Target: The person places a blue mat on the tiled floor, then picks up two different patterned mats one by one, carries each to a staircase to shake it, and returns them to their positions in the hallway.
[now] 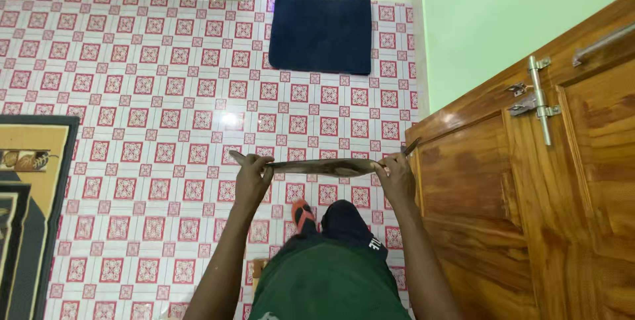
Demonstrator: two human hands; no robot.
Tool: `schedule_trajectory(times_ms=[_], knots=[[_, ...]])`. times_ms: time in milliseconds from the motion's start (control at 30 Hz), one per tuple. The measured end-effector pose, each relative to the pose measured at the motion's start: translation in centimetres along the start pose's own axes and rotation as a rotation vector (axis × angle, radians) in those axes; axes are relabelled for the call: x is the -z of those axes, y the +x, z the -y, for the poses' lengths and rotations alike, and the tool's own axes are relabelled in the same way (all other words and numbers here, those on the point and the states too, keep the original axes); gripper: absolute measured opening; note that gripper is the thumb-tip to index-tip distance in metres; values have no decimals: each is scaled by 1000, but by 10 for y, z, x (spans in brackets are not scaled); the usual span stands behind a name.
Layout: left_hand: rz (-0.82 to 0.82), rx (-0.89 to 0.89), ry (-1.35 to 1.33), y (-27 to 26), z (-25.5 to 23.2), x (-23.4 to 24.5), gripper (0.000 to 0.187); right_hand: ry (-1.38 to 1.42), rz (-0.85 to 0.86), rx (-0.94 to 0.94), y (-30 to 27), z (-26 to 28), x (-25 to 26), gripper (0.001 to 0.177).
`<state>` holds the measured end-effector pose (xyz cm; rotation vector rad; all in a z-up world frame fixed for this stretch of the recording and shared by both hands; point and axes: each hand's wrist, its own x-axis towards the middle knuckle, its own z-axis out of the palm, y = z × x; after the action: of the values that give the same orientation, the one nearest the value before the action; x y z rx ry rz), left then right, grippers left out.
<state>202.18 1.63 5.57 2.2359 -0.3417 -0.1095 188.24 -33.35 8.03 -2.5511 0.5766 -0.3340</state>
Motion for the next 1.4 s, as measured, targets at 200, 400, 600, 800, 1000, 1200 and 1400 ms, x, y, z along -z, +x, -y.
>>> schedule_trajectory(times_ms=[200,400,600,800,1000,1200,1400], knots=[[28,-49,15,155,-5,-8,12,2,-88,25,136,6,-33,23],[45,-105,-17,326,-3,-27,13,64,-69,-64,293,-5,-82,26],[14,-78,39,495,-24,-43,14,59,-61,-39,468,-4,-94,27],[-27,-45,46,626,-45,-55,14,42,-82,-14,605,8,-103,26],[-57,-92,-22,773,-46,-79,15,49,-138,4,755,9,-128,23],[-14,-70,-72,927,-27,-98,17,51,-75,-80,902,23,-153,23],[80,-41,-97,1096,-39,-105,14,91,-140,-95,1050,44,-156,18]])
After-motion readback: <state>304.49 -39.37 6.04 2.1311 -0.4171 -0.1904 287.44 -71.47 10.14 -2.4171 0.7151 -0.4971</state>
